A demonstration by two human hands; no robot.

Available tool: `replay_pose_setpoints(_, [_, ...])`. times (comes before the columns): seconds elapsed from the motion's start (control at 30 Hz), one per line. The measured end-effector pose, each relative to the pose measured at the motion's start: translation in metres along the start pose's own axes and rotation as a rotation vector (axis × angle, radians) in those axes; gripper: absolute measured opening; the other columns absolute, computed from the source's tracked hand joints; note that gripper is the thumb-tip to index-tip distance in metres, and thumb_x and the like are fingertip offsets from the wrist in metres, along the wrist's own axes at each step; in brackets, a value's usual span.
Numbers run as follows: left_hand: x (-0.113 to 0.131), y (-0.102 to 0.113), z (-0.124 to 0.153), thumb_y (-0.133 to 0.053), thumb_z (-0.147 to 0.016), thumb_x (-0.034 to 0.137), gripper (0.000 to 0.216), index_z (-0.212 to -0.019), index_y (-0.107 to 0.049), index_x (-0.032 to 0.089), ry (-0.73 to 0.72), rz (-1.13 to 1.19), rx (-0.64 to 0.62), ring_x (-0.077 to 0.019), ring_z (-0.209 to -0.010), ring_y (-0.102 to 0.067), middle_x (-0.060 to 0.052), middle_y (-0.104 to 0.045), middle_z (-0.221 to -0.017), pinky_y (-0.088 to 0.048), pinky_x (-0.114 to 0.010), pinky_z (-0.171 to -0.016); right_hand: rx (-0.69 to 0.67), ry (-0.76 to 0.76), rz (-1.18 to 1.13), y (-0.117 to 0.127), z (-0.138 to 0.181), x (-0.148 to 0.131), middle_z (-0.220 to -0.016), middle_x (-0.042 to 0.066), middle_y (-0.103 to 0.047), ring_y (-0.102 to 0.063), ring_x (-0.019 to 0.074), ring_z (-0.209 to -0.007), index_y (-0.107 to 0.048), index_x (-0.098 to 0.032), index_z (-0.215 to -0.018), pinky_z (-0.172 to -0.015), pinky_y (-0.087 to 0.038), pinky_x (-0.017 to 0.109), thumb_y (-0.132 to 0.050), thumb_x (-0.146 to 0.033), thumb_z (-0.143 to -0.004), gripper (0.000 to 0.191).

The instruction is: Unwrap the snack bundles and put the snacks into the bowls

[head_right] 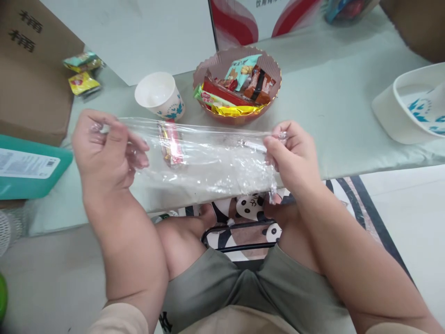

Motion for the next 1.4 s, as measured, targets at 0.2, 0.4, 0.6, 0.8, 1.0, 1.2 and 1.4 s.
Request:
replay_pose_setpoints(0.2, [-0.008, 0.004, -0.002, -0.085, -0.076, 0.055, 0.044, -0.080, -0.052, 0.026, 0.169, 0.003, -0.225, -0.0055, -0.020, -0.029, 0.010, -0.057, -0.041, -0.010, -0.022, -0.022, 0.120, 0.193, 0.083, 0.022, -0.016, 0.006, -0.090, 0.001, -0.066, -0.062, 0.0132, -0.072, -0.066, -0.024, -0.093, -0.068, -0.050, 0.031, -0.068, -0.017, -0.080, 0.015])
replay_pose_setpoints(0.4, [-0.012, -0.029, 0.014, -0.084, -0.078, 0.053, 0.040, -0.079, -0.056, 0.023, 0.488, -0.059, -0.733, -0.0046, -0.028, -0.034, 0.007, -0.052, -0.043, -0.018, -0.018, -0.027, -0.448, 0.144, -0.011, -0.016, 0.006, 0.005, -0.129, 0.008, -0.069, -0.066, 0.0229, -0.123, -0.062, -0.026, -0.120, -0.107, -0.052, 0.043, -0.077, -0.039, -0.084, 0.040])
replay_pose_setpoints(0.6, [-0.020, -0.051, 0.016, -0.086, -0.074, 0.055, 0.045, -0.082, -0.059, 0.021, 0.520, -0.046, -0.833, -0.0054, -0.035, -0.041, 0.007, -0.051, -0.046, -0.028, -0.019, -0.034, -0.924, -0.318, 0.027, -0.063, 0.032, 0.011, -0.085, 0.002, -0.071, -0.069, 0.0152, -0.075, -0.057, -0.020, -0.116, -0.068, -0.058, 0.030, -0.076, -0.038, -0.081, 0.044])
replay_pose_setpoints(0.8, [-0.048, -0.046, 0.004, -0.068, -0.080, 0.074, 0.059, -0.109, -0.062, 0.022, 0.494, 0.219, -0.323, -0.0198, -0.080, -0.074, -0.004, -0.073, -0.086, -0.059, -0.030, -0.066, -0.475, -0.334, -0.044, -0.048, 0.012, 0.014, -0.068, -0.003, -0.062, -0.061, 0.0098, -0.056, -0.052, -0.022, -0.085, -0.055, -0.052, 0.024, -0.069, -0.043, -0.088, 0.027])
replay_pose_setpoints(1.0, [-0.056, -0.069, 0.018, -0.085, -0.067, 0.065, 0.065, -0.109, -0.068, 0.017, 0.735, 0.231, -0.567, -0.0257, -0.102, -0.076, -0.013, -0.077, -0.114, -0.061, -0.033, -0.079, -0.163, -0.263, 0.010, -0.043, 0.003, 0.018, -0.074, -0.002, -0.066, -0.068, 0.0127, -0.064, -0.047, -0.025, -0.089, -0.054, -0.051, 0.024, -0.064, -0.049, -0.092, 0.029])
replay_pose_setpoints(1.2, [-0.046, -0.079, 0.025, -0.096, -0.060, 0.045, 0.068, -0.114, -0.067, 0.017, 0.706, 0.143, -0.652, -0.0189, -0.088, -0.077, -0.009, -0.079, -0.104, -0.059, -0.025, -0.073, -0.212, -0.135, 0.207, -0.047, 0.009, 0.014, -0.071, -0.003, -0.069, -0.068, 0.0138, -0.058, -0.048, -0.024, -0.090, -0.056, -0.051, 0.028, -0.064, -0.045, -0.089, 0.027])
replay_pose_setpoints(1.4, [-0.047, -0.076, 0.024, -0.089, -0.069, 0.039, 0.049, -0.105, -0.065, 0.016, 0.640, -0.041, -0.548, -0.0150, -0.067, -0.074, -0.003, -0.076, -0.076, -0.054, -0.022, -0.060, -0.127, -0.051, 0.355, -0.043, 0.009, 0.011, -0.060, -0.006, -0.064, -0.061, 0.0133, -0.049, -0.049, -0.024, -0.093, -0.055, -0.046, 0.030, -0.061, -0.039, -0.090, 0.019])
Point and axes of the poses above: each hand's wrist, its own z-axis away from the middle knuckle, its own y-axis out of the back of the hand, x = y × z, the point moved 2 cm from there along -z, towards the middle knuckle
